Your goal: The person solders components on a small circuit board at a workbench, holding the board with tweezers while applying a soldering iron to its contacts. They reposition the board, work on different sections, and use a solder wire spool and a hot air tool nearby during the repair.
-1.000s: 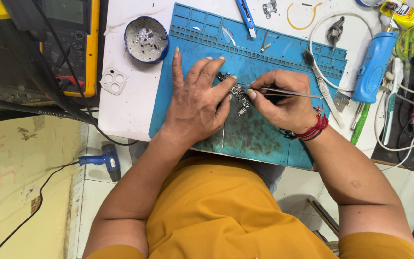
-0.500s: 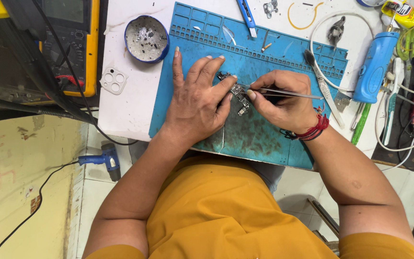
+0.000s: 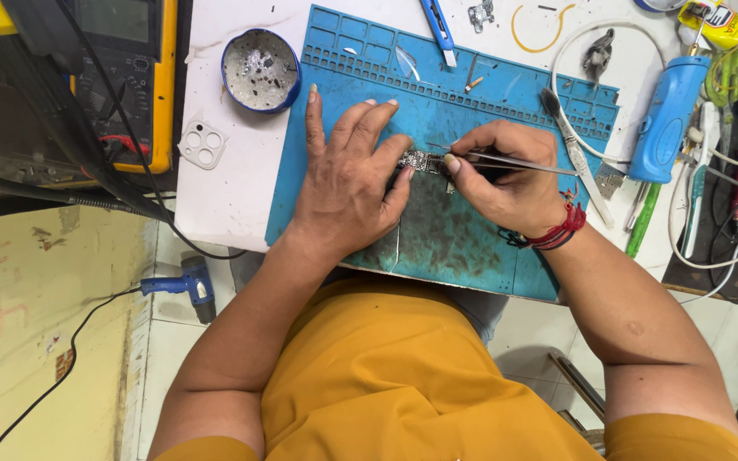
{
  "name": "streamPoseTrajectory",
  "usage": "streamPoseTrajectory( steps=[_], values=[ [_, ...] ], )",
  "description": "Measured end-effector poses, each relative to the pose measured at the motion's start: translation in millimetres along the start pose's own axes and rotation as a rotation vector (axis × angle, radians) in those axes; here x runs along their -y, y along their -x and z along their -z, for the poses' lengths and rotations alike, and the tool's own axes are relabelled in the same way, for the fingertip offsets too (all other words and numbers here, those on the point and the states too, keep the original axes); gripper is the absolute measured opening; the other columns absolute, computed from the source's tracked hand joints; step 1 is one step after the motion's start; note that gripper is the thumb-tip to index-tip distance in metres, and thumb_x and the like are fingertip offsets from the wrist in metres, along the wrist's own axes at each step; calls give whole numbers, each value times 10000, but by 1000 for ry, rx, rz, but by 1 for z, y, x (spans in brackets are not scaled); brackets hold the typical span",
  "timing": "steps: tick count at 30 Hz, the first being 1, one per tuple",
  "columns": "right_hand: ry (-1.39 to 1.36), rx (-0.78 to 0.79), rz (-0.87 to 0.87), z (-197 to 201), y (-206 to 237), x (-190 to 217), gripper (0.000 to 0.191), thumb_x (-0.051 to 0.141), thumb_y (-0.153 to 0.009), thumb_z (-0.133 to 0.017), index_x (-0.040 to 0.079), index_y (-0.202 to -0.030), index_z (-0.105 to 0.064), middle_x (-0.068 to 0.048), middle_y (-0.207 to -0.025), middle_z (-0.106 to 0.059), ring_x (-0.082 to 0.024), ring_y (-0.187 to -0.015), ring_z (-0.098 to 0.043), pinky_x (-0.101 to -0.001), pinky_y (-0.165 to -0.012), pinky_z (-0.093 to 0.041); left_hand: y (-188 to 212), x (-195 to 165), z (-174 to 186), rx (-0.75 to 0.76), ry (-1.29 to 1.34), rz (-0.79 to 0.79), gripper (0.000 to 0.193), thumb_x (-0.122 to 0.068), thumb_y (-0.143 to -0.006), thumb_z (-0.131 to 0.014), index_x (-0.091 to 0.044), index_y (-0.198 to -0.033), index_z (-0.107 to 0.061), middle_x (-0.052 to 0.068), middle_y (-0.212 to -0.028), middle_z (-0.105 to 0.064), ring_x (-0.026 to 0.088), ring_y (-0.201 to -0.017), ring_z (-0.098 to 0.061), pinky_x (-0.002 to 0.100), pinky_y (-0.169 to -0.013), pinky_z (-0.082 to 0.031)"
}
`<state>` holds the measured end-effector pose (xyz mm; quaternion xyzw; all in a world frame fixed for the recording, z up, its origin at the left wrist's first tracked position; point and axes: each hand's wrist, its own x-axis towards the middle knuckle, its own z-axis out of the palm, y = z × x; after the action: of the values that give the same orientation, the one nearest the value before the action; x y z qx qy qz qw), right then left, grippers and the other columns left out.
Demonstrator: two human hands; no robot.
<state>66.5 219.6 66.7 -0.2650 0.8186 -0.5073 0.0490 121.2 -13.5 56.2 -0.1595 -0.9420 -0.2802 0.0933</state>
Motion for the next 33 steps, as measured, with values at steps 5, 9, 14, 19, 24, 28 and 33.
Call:
streamPoseTrajectory(
  steps=[5, 9, 14, 19, 24, 28, 33],
  values=[
    [-6, 15, -6, 0, 0, 2, 109, 3, -912, -791, -21, -977, -707, -64, -821, -701, -102, -707, -665, -243, -637, -516, 0, 0, -1, -13, -9, -20, 211, -279, -968, -721, -127, -1112, -747, 143, -1434, -566, 297, -1394, -482, 661, -1260, -42],
    [-16, 21, 8, 0, 0, 2, 113, 3, -913, -793, -19, -981, -705, -67, -833, -702, -104, -715, -664, -244, -647, -520, 1, 1, -1, -12, -7, -25, 195, -280, -970, -722, -132, -1093, -750, 145, -1433, -569, 297, -1392, -482, 660, -1257, -35],
    [3, 25, 0, 0, 0, 2, 107, 8, -913, -792, -14, -973, -707, -65, -826, -703, -104, -708, -665, -244, -645, -519, 1, 1, -1, -14, -13, -28, 183, -283, -972, -723, -139, -1081, -750, 144, -1430, -575, 298, -1391, -487, 658, -1260, -34],
    [7, 18, -7, 0, 0, 1, 115, 22, -918, -798, -14, -981, -709, -63, -827, -705, -103, -716, -672, -243, -650, -523, 1, 1, -1, -23, -17, -32, 185, -285, -983, -722, -140, -1095, -747, 145, -1438, -574, 298, -1394, -488, 657, -1266, -39],
    [27, 22, 0, 0, 0, 1, 120, 25, -916, -799, -16, -984, -710, -68, -831, -704, -110, -722, -675, -250, -659, -524, 1, 1, 0, -15, -21, -28, 184, -285, -970, -726, -138, -1079, -747, 149, -1430, -578, 306, -1385, -492, 657, -1256, -37],
    [15, 25, 6, 0, 0, 1, 110, 23, -910, -798, -14, -964, -710, -71, -819, -702, -113, -707, -665, -251, -643, -517, 2, 1, -1, -18, -16, -27, 191, -286, -968, -729, -143, -1092, -751, 149, -1432, -577, 305, -1384, -492, 652, -1257, -32],
    [-2, 31, -8, 0, 0, 1, 100, 24, -913, -793, -13, -957, -711, -69, -824, -708, -111, -706, -667, -249, -641, -519, 3, 1, -1, -6, -23, -25, 189, -289, -972, -731, -147, -1094, -755, 146, -1433, -572, 301, -1388, -487, 653, -1259, -28]
  ],
)
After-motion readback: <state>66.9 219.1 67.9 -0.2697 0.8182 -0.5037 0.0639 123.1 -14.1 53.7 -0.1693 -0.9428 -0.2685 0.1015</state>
